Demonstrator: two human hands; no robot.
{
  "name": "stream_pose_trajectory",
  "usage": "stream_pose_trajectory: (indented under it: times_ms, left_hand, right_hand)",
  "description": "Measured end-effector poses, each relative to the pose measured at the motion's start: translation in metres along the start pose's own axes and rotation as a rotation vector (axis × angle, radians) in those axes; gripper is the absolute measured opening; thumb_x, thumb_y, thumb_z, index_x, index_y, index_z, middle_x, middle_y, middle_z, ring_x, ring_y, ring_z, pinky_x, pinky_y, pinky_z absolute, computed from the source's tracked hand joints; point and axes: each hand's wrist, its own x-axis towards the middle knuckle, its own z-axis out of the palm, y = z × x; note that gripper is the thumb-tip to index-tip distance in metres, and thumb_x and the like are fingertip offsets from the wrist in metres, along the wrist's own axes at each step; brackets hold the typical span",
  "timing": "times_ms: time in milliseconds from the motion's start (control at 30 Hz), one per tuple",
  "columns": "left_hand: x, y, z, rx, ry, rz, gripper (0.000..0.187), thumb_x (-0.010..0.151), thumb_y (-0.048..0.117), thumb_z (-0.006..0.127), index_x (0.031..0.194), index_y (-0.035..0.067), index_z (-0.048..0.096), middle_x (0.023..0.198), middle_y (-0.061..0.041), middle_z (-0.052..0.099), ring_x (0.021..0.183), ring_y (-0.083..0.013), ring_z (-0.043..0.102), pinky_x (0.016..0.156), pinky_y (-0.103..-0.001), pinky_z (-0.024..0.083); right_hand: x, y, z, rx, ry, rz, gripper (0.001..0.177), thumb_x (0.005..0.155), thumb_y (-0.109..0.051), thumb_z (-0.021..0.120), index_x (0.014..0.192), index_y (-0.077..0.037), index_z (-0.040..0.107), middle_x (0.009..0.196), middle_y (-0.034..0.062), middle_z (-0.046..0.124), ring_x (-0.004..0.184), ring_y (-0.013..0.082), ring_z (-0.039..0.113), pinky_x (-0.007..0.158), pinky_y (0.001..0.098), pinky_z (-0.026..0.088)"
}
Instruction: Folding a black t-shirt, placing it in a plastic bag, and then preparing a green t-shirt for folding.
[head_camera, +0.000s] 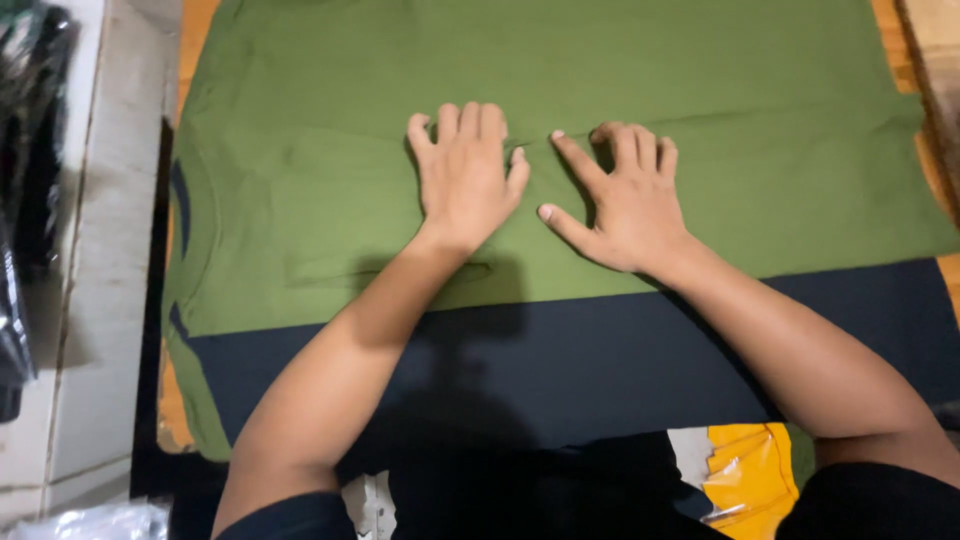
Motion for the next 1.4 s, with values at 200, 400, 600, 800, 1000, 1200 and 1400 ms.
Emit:
stream_pose_trajectory:
  times_ms: [200,400,600,800,1000,1200,1400]
  left_hand:
    - [-0.002,-0.006,0.019,-0.016,0.006,-0.113,0.031,0.086,0.039,0.071,0.095,0.015,0.054,0.094,-0.004,0.06,0.093,-0.0303,0.052,0.089,-0.049,0.033]
    - [-0.004,-0.009,0.021,-0.007,0.032,-0.093,0.029,0.086,0.038,0.07,0.094,0.015,0.054,0.093,-0.004,0.058,0.091,-0.0299,0.051,0.087,-0.047,0.033]
    - [-0.005,-0.01,0.021,-0.011,0.022,-0.089,0.028,0.088,0.038,0.07,0.093,0.015,0.056,0.093,-0.003,0.059,0.092,-0.0295,0.052,0.087,-0.047,0.033]
    - [-0.003,-0.009,0.017,-0.011,-0.009,-0.106,0.028,0.089,0.041,0.068,0.095,0.015,0.058,0.095,-0.003,0.06,0.094,-0.0296,0.052,0.088,-0.048,0.033]
    - [0.002,-0.017,0.003,-0.123,-0.104,-0.098,0.031,0.099,0.042,0.055,0.105,0.013,0.061,0.104,-0.01,0.056,0.101,-0.032,0.048,0.091,-0.049,0.031]
    - [0.018,-0.087,-0.026,-0.379,-0.488,-0.178,0.063,0.102,0.061,0.015,0.116,0.021,0.062,0.129,-0.012,0.047,0.129,-0.0339,0.035,0.111,-0.058,0.02]
    - [0.011,-0.19,-0.038,-0.14,-0.111,-0.499,0.024,0.098,0.029,0.068,0.121,0.022,0.069,0.134,-0.018,0.052,0.132,-0.0402,0.034,0.109,-0.062,0.021]
  right_hand:
    - [-0.011,0.054,-0.044,-0.006,-0.178,0.549,0.092,0.091,-0.078,0.029,0.163,-0.021,0.031,0.165,0.0311,0.02,0.15,0.0516,0.007,0.11,0.0799,0.004]
    - [-0.031,0.124,-0.074,-0.004,-0.235,0.839,0.102,0.087,-0.083,0.02,0.165,-0.019,0.007,0.169,0.0254,0.005,0.155,0.0435,0.001,0.12,0.0701,0.003]
    - [-0.034,0.155,-0.078,0.117,-0.234,0.773,0.095,0.091,-0.072,0.035,0.167,-0.018,0.012,0.171,0.0207,0.003,0.156,0.0382,-0.004,0.121,0.0633,-0.005]
    - [-0.042,0.175,-0.072,0.137,-0.132,0.743,0.085,0.101,-0.06,0.037,0.166,-0.009,0.018,0.169,0.024,0.01,0.152,0.0421,0.001,0.121,0.0638,0.006]
    - [-0.039,0.173,-0.068,0.127,-0.218,0.718,0.088,0.099,-0.064,0.029,0.167,-0.009,0.017,0.17,0.0255,0.005,0.153,0.0407,-0.006,0.122,0.0602,-0.003]
    - [-0.036,0.172,-0.067,0.119,-0.249,0.753,0.088,0.099,-0.064,0.025,0.167,-0.009,0.015,0.17,0.0242,0.003,0.155,0.0406,-0.005,0.121,0.0624,-0.003]
    - [-0.037,0.173,-0.062,0.085,-0.189,0.733,0.088,0.1,-0.063,0.027,0.166,-0.005,0.02,0.169,0.028,0.007,0.151,0.0414,-0.008,0.118,0.0669,-0.006]
